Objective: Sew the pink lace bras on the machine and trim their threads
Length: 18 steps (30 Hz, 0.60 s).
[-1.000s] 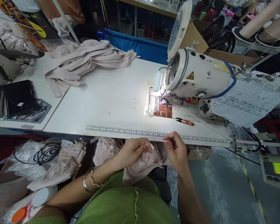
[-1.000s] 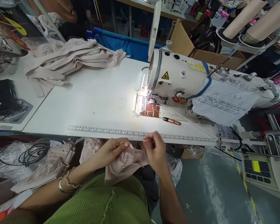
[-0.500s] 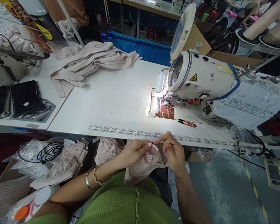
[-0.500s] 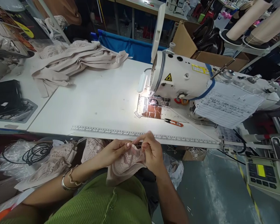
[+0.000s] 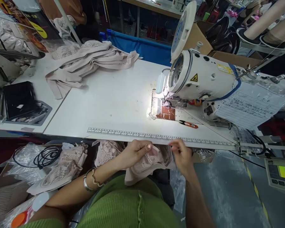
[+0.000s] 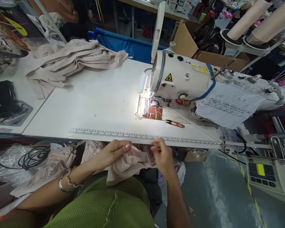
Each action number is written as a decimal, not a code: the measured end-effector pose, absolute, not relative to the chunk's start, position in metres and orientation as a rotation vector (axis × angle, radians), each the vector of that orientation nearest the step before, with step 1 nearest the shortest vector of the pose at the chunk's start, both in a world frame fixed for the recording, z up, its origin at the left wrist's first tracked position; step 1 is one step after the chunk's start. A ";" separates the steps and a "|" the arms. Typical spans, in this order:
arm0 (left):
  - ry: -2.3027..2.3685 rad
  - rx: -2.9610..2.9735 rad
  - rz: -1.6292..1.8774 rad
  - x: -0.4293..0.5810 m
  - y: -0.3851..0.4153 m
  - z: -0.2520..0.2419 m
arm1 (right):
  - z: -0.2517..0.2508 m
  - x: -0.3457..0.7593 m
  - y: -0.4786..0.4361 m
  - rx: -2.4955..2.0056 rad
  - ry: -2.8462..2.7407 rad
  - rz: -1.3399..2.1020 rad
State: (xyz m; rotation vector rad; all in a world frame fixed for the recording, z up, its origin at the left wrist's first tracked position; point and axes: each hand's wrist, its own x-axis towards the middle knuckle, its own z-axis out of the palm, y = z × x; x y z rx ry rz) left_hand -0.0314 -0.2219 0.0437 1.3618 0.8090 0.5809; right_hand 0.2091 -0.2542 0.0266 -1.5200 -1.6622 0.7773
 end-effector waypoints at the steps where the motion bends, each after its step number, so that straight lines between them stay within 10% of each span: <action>1: 0.773 1.355 0.606 -0.032 -0.220 0.046 | 0.027 0.205 -0.255 -1.440 -1.697 0.991; 5: 0.676 1.360 0.651 -0.036 -0.209 0.052 | 0.032 0.192 -0.255 -1.316 -1.648 1.255; 18: 0.743 1.405 0.566 -0.016 -0.213 0.037 | 0.035 0.180 -0.268 -1.467 -1.978 0.524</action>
